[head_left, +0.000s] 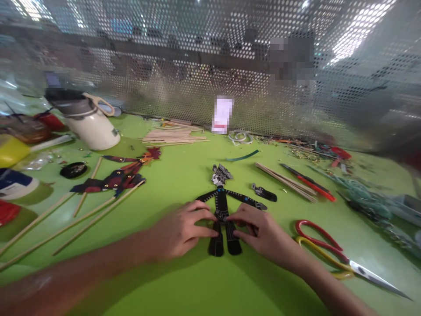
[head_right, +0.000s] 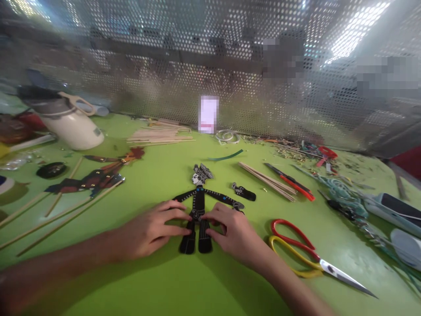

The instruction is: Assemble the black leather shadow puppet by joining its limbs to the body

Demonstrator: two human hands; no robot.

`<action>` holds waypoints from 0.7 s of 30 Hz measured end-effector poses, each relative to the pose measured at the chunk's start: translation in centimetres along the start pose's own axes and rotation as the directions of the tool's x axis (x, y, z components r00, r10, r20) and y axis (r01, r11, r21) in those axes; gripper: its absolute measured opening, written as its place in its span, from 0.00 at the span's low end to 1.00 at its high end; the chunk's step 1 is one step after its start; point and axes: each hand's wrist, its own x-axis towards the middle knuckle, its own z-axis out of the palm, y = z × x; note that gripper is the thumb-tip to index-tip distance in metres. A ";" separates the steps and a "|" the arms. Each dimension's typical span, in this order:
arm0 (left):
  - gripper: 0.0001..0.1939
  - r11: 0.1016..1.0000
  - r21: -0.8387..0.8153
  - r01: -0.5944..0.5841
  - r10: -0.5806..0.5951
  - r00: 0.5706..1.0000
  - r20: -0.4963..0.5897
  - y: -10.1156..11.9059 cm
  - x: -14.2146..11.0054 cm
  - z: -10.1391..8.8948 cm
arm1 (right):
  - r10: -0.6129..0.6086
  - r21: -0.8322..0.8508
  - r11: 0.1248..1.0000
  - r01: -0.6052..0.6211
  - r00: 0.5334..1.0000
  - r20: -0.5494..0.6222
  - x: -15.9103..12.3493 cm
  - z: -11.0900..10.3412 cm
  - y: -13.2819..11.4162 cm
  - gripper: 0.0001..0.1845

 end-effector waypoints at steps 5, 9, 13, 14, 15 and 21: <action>0.20 1.000 -0.026 -0.009 0.010 1.000 0.015 -0.1 -0.3 -0.2 | -0.032 -0.003 0.999 0.032 0.999 0.043 0.0 -0.4 -0.1 0.13; 0.20 0.999 -0.046 0.001 0.001 0.999 0.041 0.0 -0.3 -0.4 | -0.026 -0.012 1.000 0.027 0.997 0.068 -0.2 -0.5 -0.1 0.14; 0.21 0.998 -0.054 0.018 -0.015 0.999 0.050 0.1 -0.2 -0.4 | -0.022 -0.027 0.999 0.024 0.997 0.069 -0.2 -0.4 0.0 0.14; 0.20 0.998 -0.054 0.017 -0.015 0.999 0.047 0.1 -0.2 -0.4 | -0.020 -0.032 0.999 0.022 0.997 0.071 -0.2 -0.3 0.1 0.14; 0.20 0.998 -0.053 0.016 -0.014 0.999 0.044 0.2 -0.2 -0.4 | -0.017 -0.036 0.999 0.020 0.997 0.070 -0.2 -0.3 0.1 0.13; 0.20 0.999 -0.042 0.001 0.001 0.999 0.032 0.2 -0.2 -0.5 | -0.019 -0.058 0.998 0.022 0.998 0.055 -0.1 -0.2 0.2 0.13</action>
